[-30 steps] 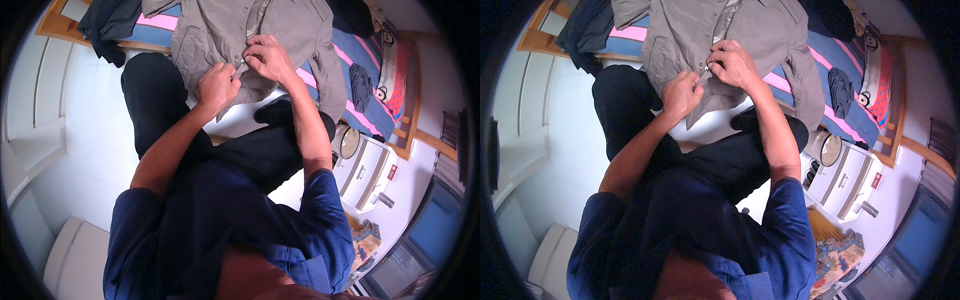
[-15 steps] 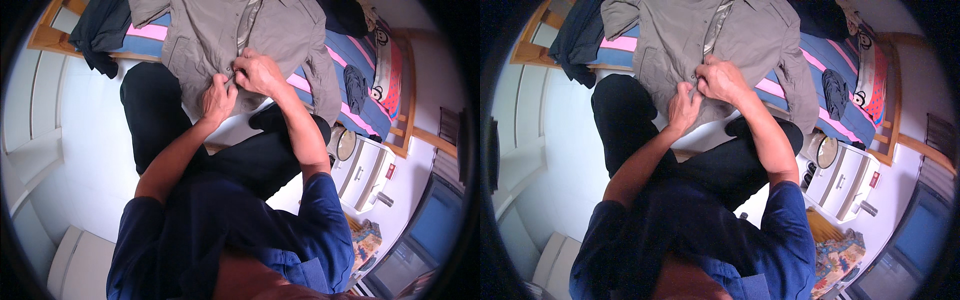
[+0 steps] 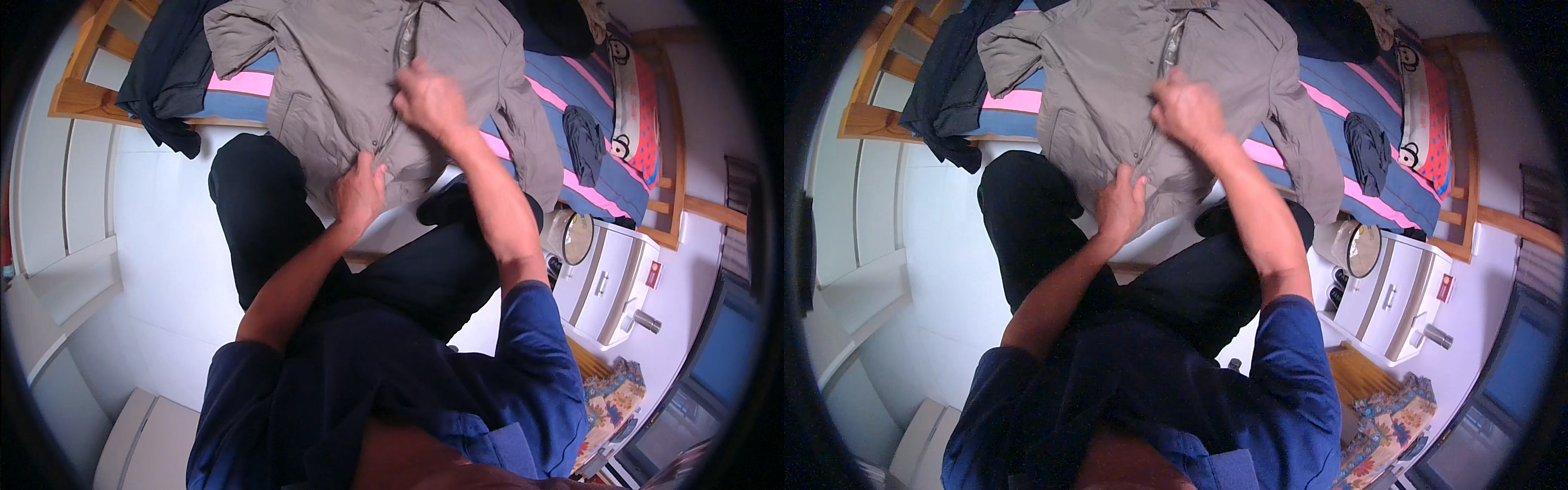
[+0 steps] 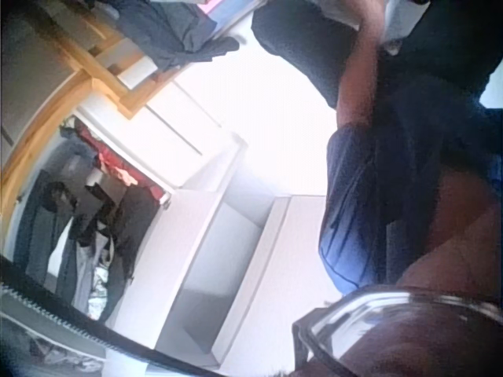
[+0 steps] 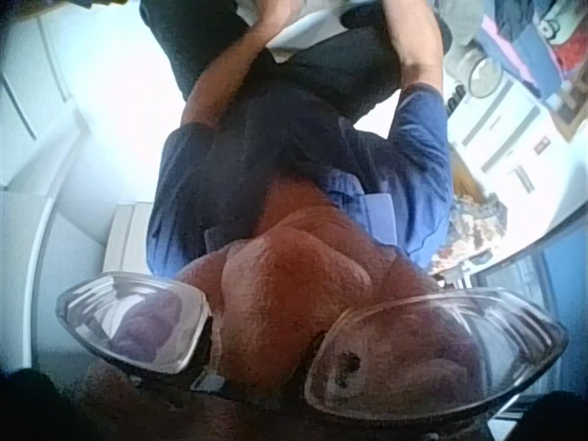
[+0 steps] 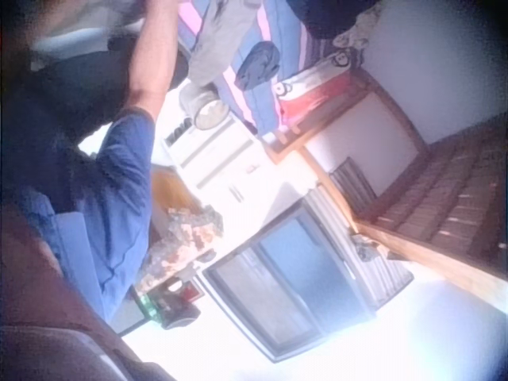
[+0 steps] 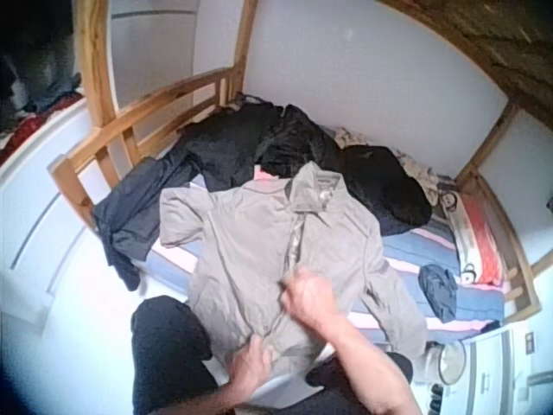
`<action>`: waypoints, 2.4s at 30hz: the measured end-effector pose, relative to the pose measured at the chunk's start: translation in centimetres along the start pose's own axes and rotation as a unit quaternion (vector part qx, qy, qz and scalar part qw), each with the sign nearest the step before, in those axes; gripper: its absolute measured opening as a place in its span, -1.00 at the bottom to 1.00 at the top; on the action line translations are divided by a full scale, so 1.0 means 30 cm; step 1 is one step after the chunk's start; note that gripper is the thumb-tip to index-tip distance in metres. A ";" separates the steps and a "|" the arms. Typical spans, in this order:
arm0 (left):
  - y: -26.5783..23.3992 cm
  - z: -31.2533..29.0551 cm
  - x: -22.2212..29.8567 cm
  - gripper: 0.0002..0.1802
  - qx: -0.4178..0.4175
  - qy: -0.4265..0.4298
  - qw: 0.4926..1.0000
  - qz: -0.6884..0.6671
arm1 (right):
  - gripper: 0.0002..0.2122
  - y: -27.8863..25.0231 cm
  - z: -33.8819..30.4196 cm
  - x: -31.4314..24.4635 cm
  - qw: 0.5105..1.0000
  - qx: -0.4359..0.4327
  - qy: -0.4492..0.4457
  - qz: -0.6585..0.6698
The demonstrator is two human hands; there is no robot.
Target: The person folds a jacket and a pair of trousers on a bed, buttoning and zipping the items before folding them and placing the folded items into an open drawer.
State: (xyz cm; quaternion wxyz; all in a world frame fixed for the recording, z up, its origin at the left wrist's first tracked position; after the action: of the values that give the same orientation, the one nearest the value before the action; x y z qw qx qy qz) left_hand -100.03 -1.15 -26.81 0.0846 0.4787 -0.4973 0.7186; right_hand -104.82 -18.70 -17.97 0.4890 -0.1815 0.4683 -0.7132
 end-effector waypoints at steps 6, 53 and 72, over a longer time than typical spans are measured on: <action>-0.027 -0.033 0.013 -0.70 0.018 0.021 0.999 -0.031 | -0.88 -0.012 0.221 0.241 0.987 0.081 0.042 -0.130; -0.144 0.261 -0.095 -0.72 0.098 -0.040 0.971 -0.213 | -0.21 -0.141 -0.218 0.956 0.880 0.116 0.426 -0.173; 0.069 1.211 0.496 -0.09 0.097 0.035 0.988 0.115 | -0.63 -0.191 -0.040 0.785 0.886 0.250 0.384 -0.068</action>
State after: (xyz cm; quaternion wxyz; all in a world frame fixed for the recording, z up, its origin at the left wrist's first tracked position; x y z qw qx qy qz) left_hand -87.16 -36.35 -14.91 -0.0277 0.3988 -0.4733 0.7849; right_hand -119.44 -38.05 -18.42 0.2505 0.2032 0.4120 -0.8522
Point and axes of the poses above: each hand's wrist, its own z-axis towards the middle knuckle, its own y-axis out of the palm, x = y × z, the point moved 6 cm from there along z, towards the middle knuckle, and after that the axes turned 12 degrees about x, right-handed, at the moved point
